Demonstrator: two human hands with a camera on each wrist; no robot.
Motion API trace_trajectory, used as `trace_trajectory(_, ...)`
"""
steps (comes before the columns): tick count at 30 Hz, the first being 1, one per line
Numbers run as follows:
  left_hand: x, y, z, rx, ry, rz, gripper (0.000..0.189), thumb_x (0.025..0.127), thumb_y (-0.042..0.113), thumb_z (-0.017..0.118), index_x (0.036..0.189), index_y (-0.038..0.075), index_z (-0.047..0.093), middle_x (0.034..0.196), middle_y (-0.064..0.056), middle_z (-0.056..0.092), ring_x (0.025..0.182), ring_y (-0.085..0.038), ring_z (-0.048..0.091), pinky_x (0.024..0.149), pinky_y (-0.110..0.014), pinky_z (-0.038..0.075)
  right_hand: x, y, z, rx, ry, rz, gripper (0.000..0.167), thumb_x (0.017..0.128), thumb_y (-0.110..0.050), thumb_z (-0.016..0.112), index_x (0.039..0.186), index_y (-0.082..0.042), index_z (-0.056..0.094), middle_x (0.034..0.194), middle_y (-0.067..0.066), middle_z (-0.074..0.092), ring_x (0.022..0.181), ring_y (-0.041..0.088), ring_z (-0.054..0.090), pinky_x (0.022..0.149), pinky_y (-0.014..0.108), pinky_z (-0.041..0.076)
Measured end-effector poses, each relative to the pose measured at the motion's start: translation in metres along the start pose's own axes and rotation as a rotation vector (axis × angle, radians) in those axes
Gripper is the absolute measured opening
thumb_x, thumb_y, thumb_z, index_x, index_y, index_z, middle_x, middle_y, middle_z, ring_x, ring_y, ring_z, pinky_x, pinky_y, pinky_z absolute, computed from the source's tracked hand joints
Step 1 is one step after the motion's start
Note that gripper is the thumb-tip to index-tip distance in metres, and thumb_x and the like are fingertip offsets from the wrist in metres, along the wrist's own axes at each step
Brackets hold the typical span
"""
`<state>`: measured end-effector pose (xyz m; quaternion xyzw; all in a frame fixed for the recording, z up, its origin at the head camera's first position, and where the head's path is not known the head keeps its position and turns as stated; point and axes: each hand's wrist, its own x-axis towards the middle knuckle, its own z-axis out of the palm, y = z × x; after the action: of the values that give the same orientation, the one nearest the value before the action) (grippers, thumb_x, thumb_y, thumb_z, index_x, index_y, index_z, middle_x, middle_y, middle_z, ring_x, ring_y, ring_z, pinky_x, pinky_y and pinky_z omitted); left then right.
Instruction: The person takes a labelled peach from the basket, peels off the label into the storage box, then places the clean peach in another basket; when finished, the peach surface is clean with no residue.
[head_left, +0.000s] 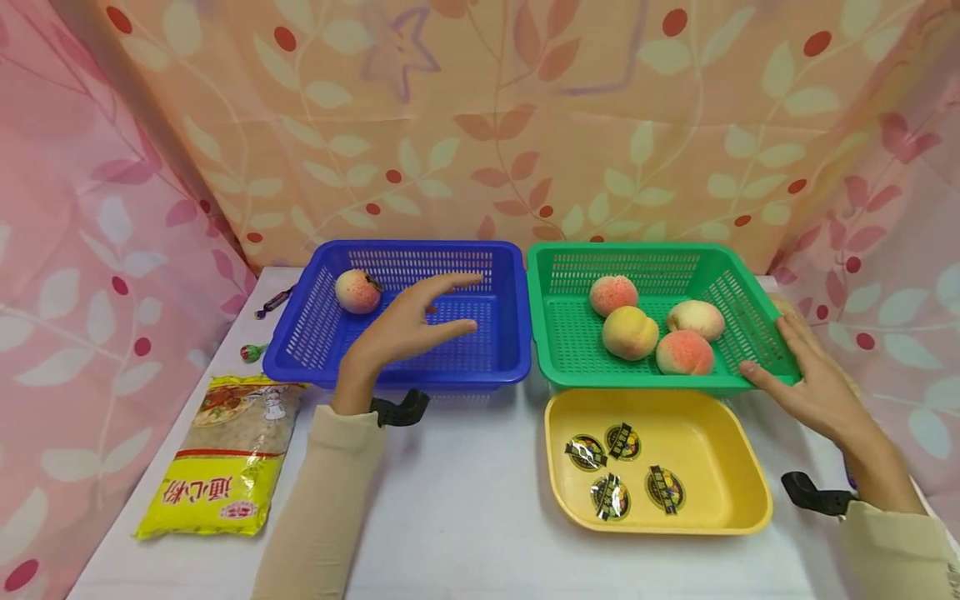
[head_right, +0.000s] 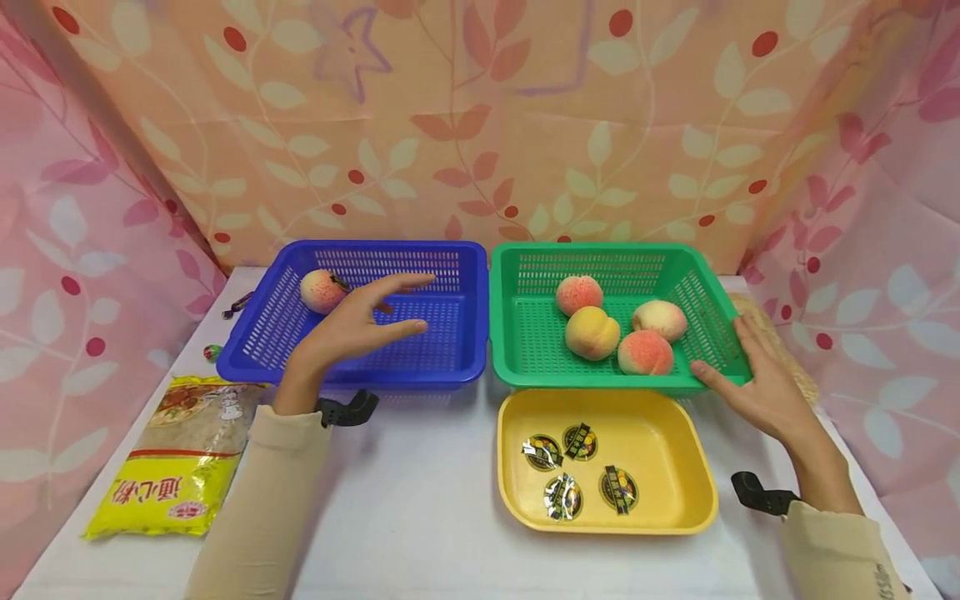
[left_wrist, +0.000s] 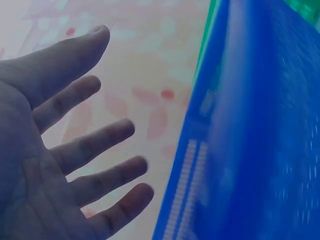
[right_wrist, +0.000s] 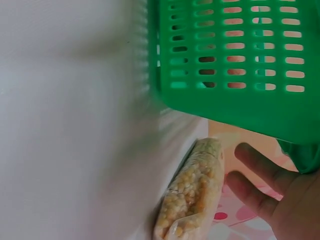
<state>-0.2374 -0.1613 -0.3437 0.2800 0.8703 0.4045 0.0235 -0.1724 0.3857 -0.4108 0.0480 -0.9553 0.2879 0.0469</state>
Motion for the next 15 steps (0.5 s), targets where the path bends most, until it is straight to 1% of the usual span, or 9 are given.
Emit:
trace_trajectory(3,-0.021,-0.01,-0.01,0.071,0.07,-0.032,0.063,0.093,0.04,0.074,0.15,0.032,0.049,0.158,0.004,0.046,0.149,-0.024,0.037,0.119,-0.054,0.035,0.004,-0.001,-0.001,0.009,0.001,-0.007,0.093,0.098,-0.039,0.061,0.163,-0.001,0.007,0.172,0.018,-0.006,0.155,0.053,-0.002,0.117,0.078,-0.001)
trace_trajectory(6,-0.039,-0.019,-0.02,0.162,0.139,-0.079,0.066,0.092,0.039,0.075,0.152,0.028,0.049,0.162,-0.004,0.041,0.154,-0.03,0.028,0.122,-0.064,0.025,0.008,-0.004,-0.005,0.007,0.026,-0.016,0.087,0.098,-0.037,0.061,0.162,-0.001,0.014,0.169,0.027,-0.002,0.151,0.06,-0.001,0.114,0.082,0.001)
trace_trajectory(9,-0.056,-0.027,-0.028,0.245,0.223,-0.135,0.069,0.09,0.039,0.077,0.151,0.024,0.051,0.164,-0.011,0.035,0.157,-0.037,0.019,0.119,-0.074,0.018,0.013,-0.011,-0.009,0.002,0.067,-0.024,0.083,0.097,-0.036,0.062,0.162,-0.005,0.021,0.166,0.034,0.0,0.148,0.065,-0.002,0.111,0.085,-0.001)
trace_trajectory(12,-0.072,-0.034,-0.036,0.303,0.293,-0.208,0.072,0.088,0.042,0.078,0.151,0.021,0.051,0.167,-0.014,0.029,0.157,-0.043,0.011,0.115,-0.081,0.011,0.019,-0.024,-0.015,0.001,0.101,-0.048,0.083,0.096,-0.035,0.064,0.162,-0.006,0.023,0.167,0.033,0.001,0.149,0.062,-0.003,0.112,0.083,-0.005)
trace_trajectory(13,-0.077,-0.036,-0.038,0.314,0.308,-0.237,0.074,0.087,0.044,0.078,0.152,0.022,0.049,0.168,-0.014,0.027,0.157,-0.044,0.009,0.114,-0.082,0.009,0.022,-0.029,-0.016,0.006,0.11,-0.061,0.083,0.095,-0.035,0.065,0.161,-0.004,0.024,0.167,0.032,0.003,0.15,0.06,-0.002,0.114,0.081,-0.006)
trace_trajectory(15,-0.087,-0.04,-0.043,0.337,0.313,-0.3,0.08,0.087,0.049,0.076,0.155,0.023,0.044,0.17,-0.013,0.022,0.157,-0.046,0.006,0.113,-0.083,0.006,0.029,-0.042,-0.02,0.016,0.118,-0.089,0.083,0.095,-0.033,0.066,0.161,-0.004,0.025,0.169,0.029,0.005,0.152,0.058,0.0,0.116,0.079,-0.007)
